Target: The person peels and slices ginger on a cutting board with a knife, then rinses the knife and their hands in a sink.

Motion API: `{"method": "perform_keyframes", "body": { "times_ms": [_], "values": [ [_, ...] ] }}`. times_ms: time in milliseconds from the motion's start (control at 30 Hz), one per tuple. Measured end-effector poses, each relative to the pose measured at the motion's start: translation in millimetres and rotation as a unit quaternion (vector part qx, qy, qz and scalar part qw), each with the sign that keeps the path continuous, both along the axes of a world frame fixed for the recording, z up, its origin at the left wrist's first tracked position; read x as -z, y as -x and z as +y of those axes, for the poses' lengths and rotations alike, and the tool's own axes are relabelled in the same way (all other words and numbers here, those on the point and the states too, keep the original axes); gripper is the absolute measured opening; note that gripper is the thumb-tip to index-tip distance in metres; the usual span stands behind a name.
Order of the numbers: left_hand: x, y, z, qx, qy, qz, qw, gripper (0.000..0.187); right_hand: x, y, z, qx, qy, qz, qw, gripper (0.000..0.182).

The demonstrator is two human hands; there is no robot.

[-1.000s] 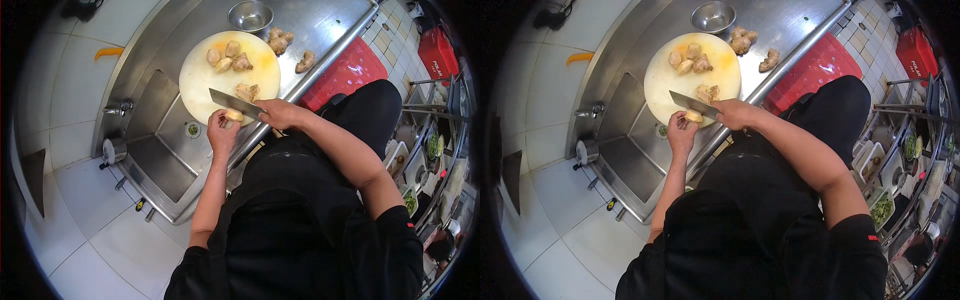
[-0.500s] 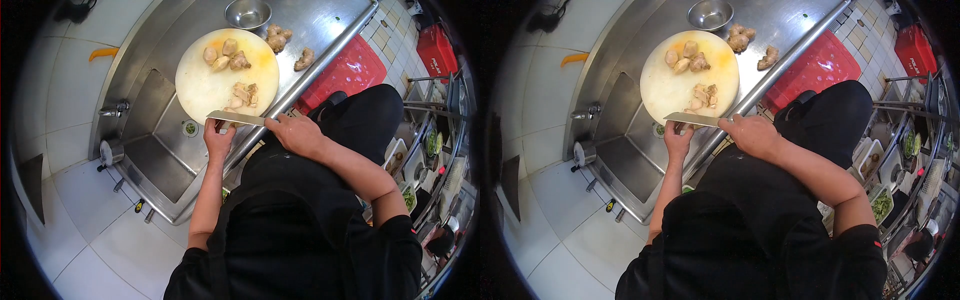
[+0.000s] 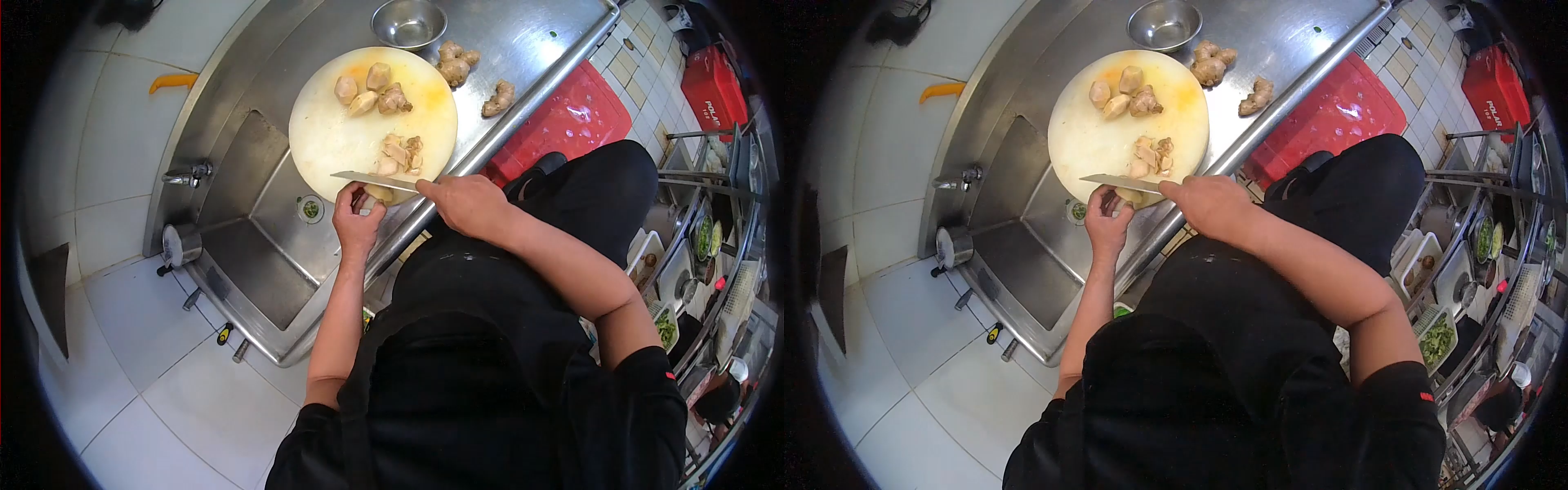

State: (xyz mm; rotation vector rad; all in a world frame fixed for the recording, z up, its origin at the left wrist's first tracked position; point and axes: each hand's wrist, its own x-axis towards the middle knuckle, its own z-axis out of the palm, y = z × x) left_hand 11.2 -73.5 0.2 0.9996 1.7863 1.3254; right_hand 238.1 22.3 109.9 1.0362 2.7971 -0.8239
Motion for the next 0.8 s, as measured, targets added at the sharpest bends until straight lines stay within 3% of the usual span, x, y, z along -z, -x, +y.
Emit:
{"method": "perform_keyframes", "body": {
  "times_ms": [200,267,467,567,633,800],
  "values": [
    [5.1,4.8,-6.2,0.029,-0.004,-0.009,1.000,0.048,11.0,19.2,27.5,0.022,0.175,-0.073,0.982,0.033],
    [1.7,4.7,-9.6,0.040,-0.005,0.003,0.999,0.048,39.6,15.0,27.2,0.041,0.218,0.049,0.974,0.032],
    [-9.5,5.1,-10.0,0.081,-0.028,0.121,0.989,0.048,16.1,-8.0,9.7,0.116,0.200,0.035,0.972,0.032],
    [-13.6,3.3,-7.9,0.100,-0.017,0.179,0.979,0.048,12.4,-22.3,5.1,0.079,0.210,0.021,0.974,0.030],
    [-13.3,2.4,-5.4,0.120,-0.051,0.279,0.951,0.045,12.1,-24.5,1.6,0.079,0.216,0.029,0.973,0.028],
    [-20.0,1.7,-2.2,0.098,-0.048,0.284,0.953,0.042,21.0,-24.1,-4.4,0.058,0.221,0.070,0.971,0.027]
  ]
}}
